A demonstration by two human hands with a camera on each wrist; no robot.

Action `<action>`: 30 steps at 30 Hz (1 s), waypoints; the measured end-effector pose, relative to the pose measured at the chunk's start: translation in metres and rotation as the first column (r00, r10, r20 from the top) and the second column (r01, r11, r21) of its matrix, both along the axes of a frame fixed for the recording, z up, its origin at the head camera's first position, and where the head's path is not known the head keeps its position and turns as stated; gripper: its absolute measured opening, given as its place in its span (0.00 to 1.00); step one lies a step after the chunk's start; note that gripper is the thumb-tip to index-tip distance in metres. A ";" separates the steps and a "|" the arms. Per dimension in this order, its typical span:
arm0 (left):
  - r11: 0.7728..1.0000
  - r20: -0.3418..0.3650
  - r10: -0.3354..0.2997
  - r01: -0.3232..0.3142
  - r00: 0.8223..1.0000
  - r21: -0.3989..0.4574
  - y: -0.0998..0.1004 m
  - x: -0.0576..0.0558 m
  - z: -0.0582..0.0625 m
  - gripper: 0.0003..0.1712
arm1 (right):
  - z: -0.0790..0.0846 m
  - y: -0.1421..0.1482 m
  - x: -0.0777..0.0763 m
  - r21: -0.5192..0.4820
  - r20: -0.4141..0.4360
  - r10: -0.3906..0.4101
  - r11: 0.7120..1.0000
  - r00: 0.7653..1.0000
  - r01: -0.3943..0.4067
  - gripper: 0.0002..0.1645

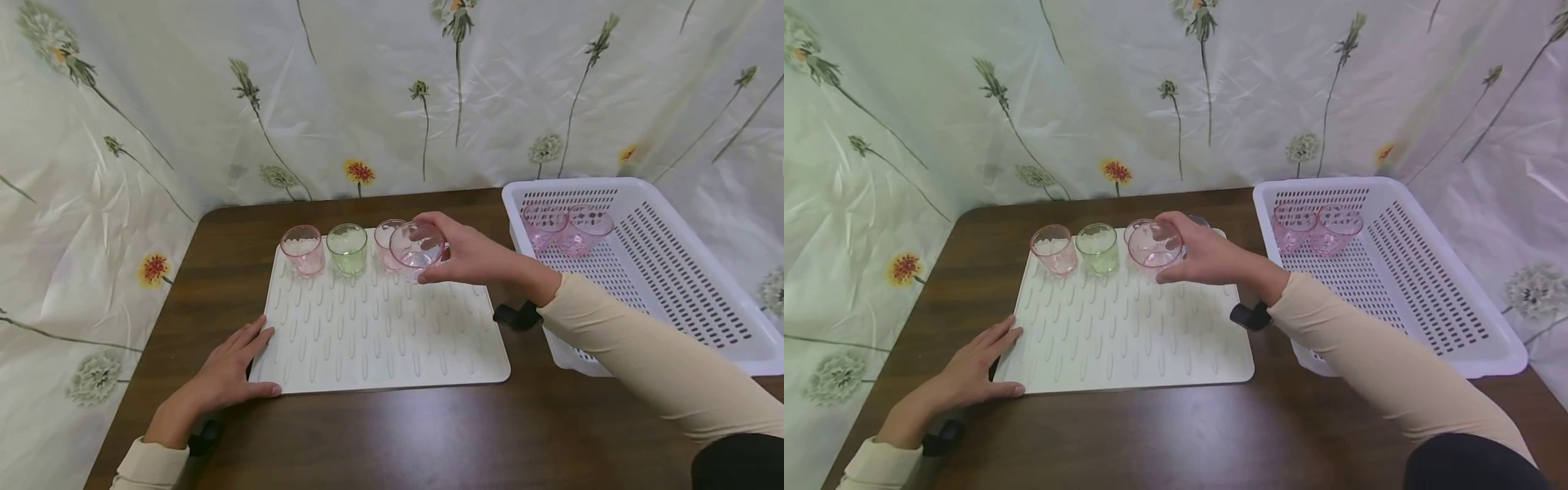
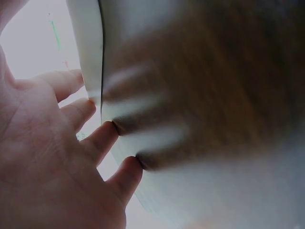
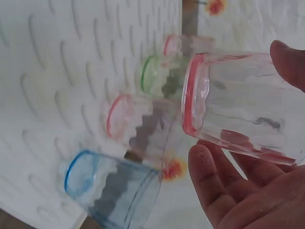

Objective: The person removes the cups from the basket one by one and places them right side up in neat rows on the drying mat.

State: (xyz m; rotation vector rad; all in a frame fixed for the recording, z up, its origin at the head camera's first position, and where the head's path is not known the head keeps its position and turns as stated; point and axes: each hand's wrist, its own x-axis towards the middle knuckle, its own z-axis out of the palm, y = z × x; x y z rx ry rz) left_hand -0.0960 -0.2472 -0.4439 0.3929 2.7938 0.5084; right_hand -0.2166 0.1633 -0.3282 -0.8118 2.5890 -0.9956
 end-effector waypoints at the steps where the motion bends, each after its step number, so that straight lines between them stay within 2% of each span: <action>1: 1.000 0.001 -0.001 0.001 1.000 0.002 0.000 0.000 0.000 0.59 | -0.002 -0.005 0.001 -0.010 0.011 0.007 1.000 1.000 -0.007 0.53; 7: 1.000 0.003 -0.001 0.001 1.000 0.001 0.001 0.000 0.001 0.59 | -0.010 -0.033 0.005 -0.046 0.038 0.060 0.997 0.997 -0.058 0.53; 17: 1.000 0.003 0.004 -0.004 1.000 0.002 0.002 0.001 0.002 0.60 | -0.036 -0.084 0.007 -0.064 0.096 0.159 0.986 0.983 -0.154 0.51; 22: 1.000 0.002 0.003 -0.003 1.000 -0.001 0.002 0.001 0.000 0.60 | -0.044 -0.104 0.009 -0.109 0.146 0.181 0.980 0.973 -0.166 0.51; 30: 1.000 0.004 -0.001 0.001 1.000 -0.003 0.002 0.001 0.000 0.60 | -0.056 -0.123 0.009 -0.140 0.186 0.172 0.979 0.967 -0.147 0.51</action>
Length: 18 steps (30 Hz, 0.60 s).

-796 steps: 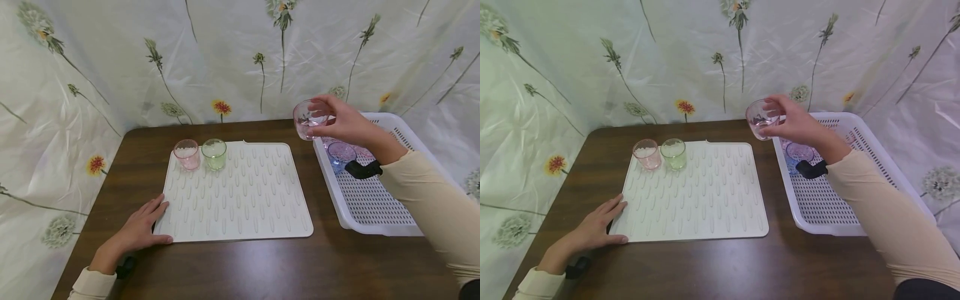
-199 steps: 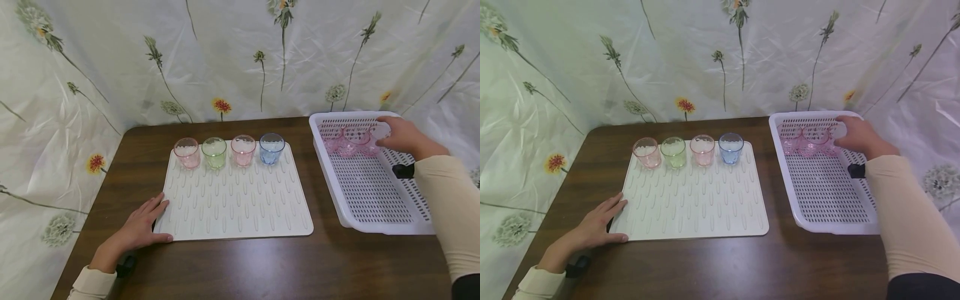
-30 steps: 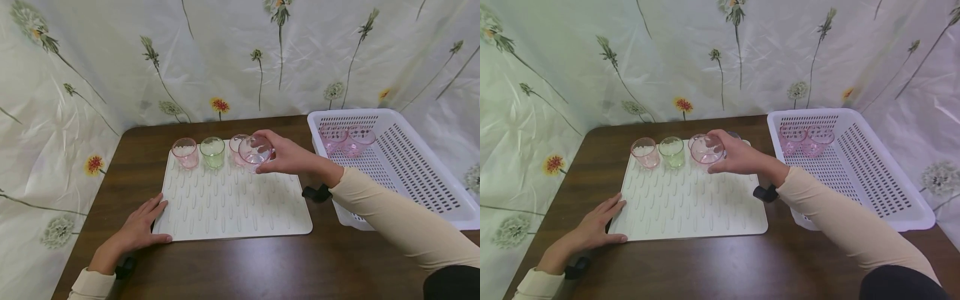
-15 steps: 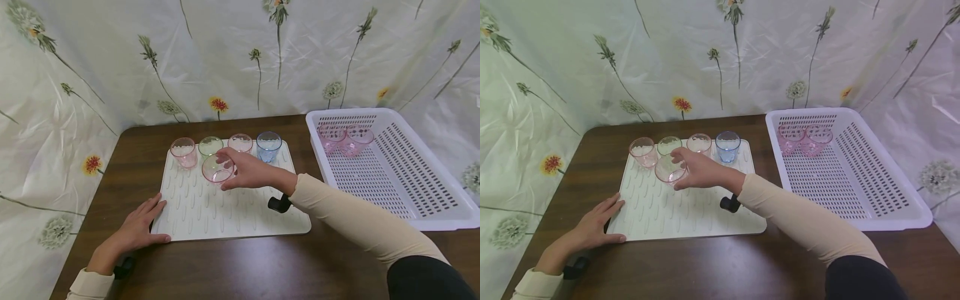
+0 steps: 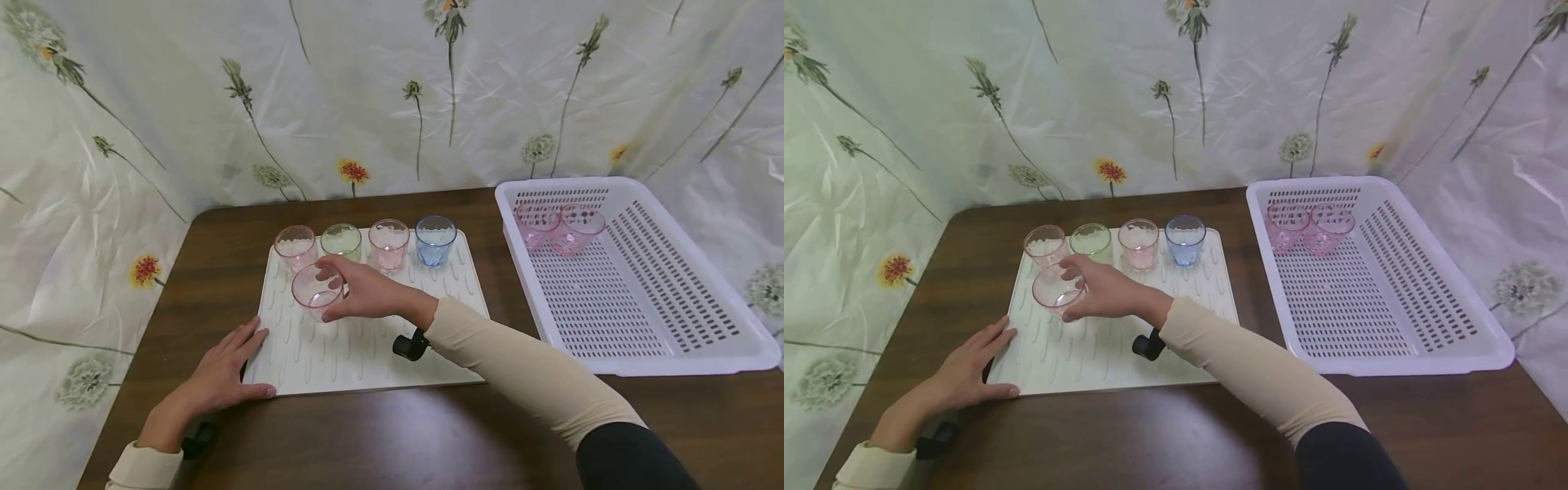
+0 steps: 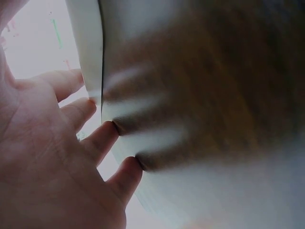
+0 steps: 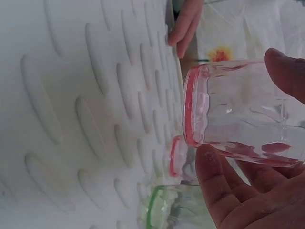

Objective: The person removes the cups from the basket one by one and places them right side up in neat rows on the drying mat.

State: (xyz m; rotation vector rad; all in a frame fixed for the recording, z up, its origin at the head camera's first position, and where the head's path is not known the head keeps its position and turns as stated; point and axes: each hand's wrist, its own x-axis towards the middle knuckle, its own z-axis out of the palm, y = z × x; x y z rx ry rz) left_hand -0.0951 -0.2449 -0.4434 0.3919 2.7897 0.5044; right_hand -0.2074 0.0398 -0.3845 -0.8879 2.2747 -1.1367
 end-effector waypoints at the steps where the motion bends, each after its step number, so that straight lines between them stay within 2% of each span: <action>1: 1.000 0.000 -0.001 0.001 1.000 0.000 0.000 0.000 0.001 0.60 | -0.002 -0.002 -0.001 0.002 0.008 -0.005 1.000 1.000 0.005 0.51; 7: 1.000 0.013 0.001 -0.001 1.000 0.001 0.000 -0.001 0.001 0.59 | -0.012 -0.009 -0.005 0.002 0.056 -0.045 0.999 0.997 0.045 0.51; 18: 1.000 0.014 0.005 -0.005 1.000 0.008 -0.001 -0.001 0.001 0.59 | -0.028 -0.014 -0.010 0.023 0.077 -0.090 0.996 0.993 0.088 0.49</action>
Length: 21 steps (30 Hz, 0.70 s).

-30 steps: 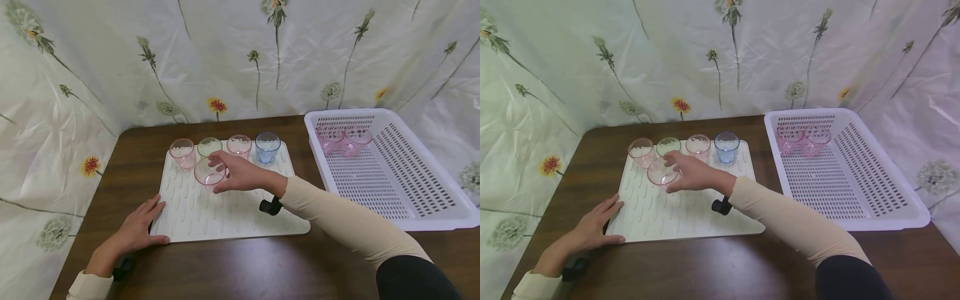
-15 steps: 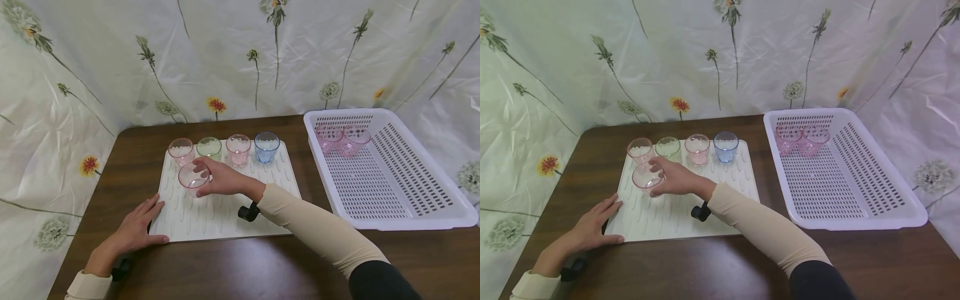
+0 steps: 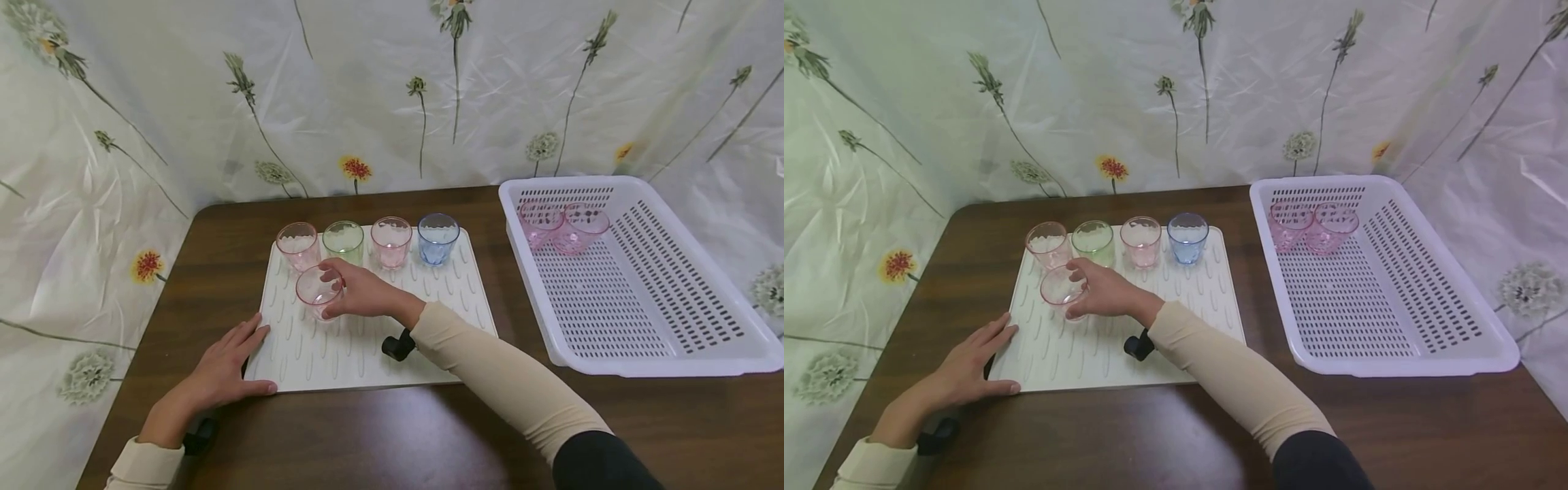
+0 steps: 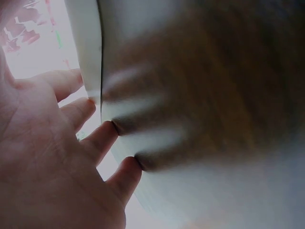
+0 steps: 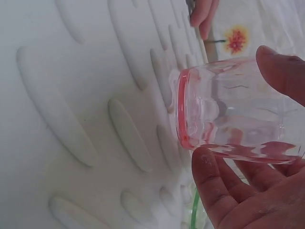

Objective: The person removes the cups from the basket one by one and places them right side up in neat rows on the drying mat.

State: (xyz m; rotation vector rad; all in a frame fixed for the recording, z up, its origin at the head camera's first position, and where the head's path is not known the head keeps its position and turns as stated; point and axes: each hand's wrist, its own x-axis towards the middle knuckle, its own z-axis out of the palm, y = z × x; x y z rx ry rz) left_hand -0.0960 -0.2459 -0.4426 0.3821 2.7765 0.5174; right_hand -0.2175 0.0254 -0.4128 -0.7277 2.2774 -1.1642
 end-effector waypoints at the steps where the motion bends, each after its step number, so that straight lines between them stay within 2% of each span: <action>1: 1.000 0.000 0.000 0.000 1.000 -0.001 0.000 0.000 0.000 0.59 | -0.001 0.000 0.000 0.000 0.003 -0.003 1.000 1.000 0.003 0.49; 12: 1.000 0.006 0.000 0.000 1.000 0.000 0.001 0.001 -0.001 0.60 | -0.011 -0.003 -0.002 -0.038 0.021 -0.007 0.999 1.000 0.008 0.50; 21: 1.000 0.000 0.004 -0.004 1.000 -0.006 0.001 0.000 -0.001 0.59 | -0.013 -0.003 -0.002 0.003 -0.006 0.000 1.000 1.000 0.000 0.49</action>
